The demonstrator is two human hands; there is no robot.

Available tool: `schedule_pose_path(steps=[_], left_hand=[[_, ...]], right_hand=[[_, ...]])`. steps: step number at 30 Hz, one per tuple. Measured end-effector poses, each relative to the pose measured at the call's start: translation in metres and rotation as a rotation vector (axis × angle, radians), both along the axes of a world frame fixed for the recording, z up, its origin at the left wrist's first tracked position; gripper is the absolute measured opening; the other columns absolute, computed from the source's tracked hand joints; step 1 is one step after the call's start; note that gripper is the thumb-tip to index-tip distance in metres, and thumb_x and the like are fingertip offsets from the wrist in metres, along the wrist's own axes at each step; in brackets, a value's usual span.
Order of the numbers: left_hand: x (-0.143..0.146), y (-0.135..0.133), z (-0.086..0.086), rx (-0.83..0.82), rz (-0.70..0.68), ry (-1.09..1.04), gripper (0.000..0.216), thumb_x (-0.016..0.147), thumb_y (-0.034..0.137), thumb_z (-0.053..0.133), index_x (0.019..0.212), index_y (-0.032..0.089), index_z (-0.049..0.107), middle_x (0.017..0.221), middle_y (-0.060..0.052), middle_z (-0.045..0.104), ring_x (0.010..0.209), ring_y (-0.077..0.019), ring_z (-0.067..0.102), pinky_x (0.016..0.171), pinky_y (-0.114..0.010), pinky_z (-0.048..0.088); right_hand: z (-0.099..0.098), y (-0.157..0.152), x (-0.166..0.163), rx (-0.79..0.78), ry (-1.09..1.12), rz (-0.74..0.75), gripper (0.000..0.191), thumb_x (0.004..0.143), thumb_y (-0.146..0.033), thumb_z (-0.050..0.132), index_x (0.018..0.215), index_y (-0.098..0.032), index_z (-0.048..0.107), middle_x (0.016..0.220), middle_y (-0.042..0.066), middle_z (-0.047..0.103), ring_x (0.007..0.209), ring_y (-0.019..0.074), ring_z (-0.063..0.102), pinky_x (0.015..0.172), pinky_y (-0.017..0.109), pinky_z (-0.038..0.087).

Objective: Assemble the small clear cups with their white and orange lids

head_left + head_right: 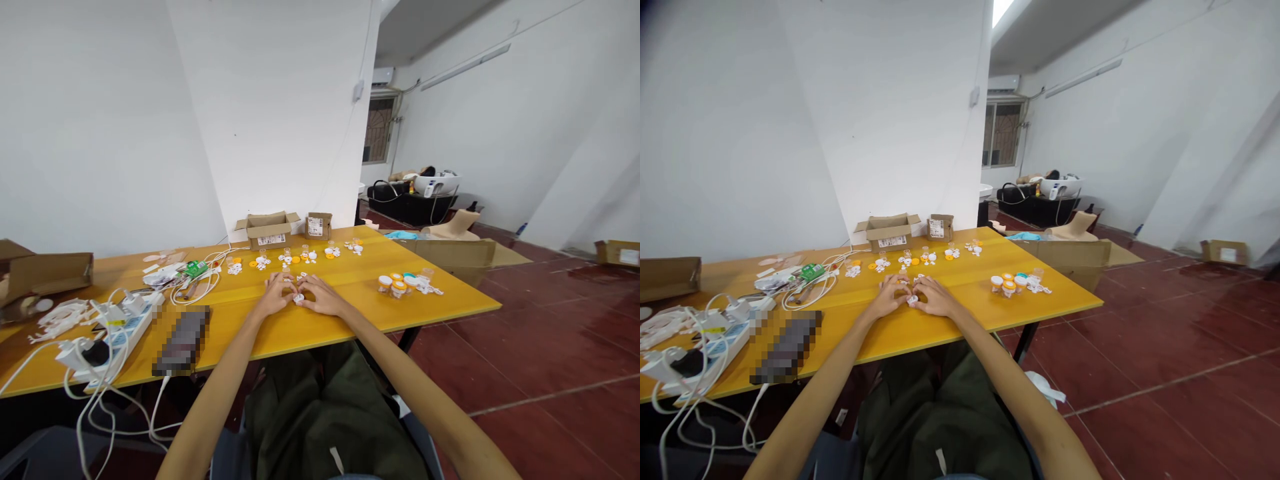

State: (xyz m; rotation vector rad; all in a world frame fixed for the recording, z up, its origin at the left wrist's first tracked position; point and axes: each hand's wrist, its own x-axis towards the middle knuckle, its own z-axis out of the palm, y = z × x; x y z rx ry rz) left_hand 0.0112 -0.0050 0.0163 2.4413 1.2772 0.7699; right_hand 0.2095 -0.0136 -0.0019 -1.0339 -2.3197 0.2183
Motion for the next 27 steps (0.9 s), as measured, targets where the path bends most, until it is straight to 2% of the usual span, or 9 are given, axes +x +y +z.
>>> schedule_pose_path(steps=[11, 27], left_hand=[[-0.0011, 0.0009, -0.0008, -0.004, -0.005, 0.0, 0.012, 0.087, 0.028, 0.067, 0.082, 0.03, 0.078, 0.126, -0.003, 0.06, 0.127, -0.0303, 0.042, 0.108, -0.051, 0.031], [-0.0015, 0.0011, 0.0011, -0.013, 0.001, 0.006, 0.011, 0.086, 0.03, 0.068, 0.083, 0.03, 0.079, 0.128, -0.003, 0.061, 0.128, -0.031, 0.041, 0.108, -0.05, 0.033]], right_hand=[[0.0023, -0.0021, -0.0005, -0.016, 0.0, -0.011, 0.02, 0.085, -0.036, 0.073, 0.101, -0.025, 0.069, 0.126, 0.01, 0.063, 0.12, 0.0284, 0.056, 0.104, 0.048, 0.044], [0.0024, -0.0021, -0.0001, -0.007, 0.006, 0.002, 0.019, 0.086, -0.037, 0.071, 0.101, -0.026, 0.069, 0.125, 0.009, 0.063, 0.117, 0.0283, 0.058, 0.102, 0.048, 0.046]])
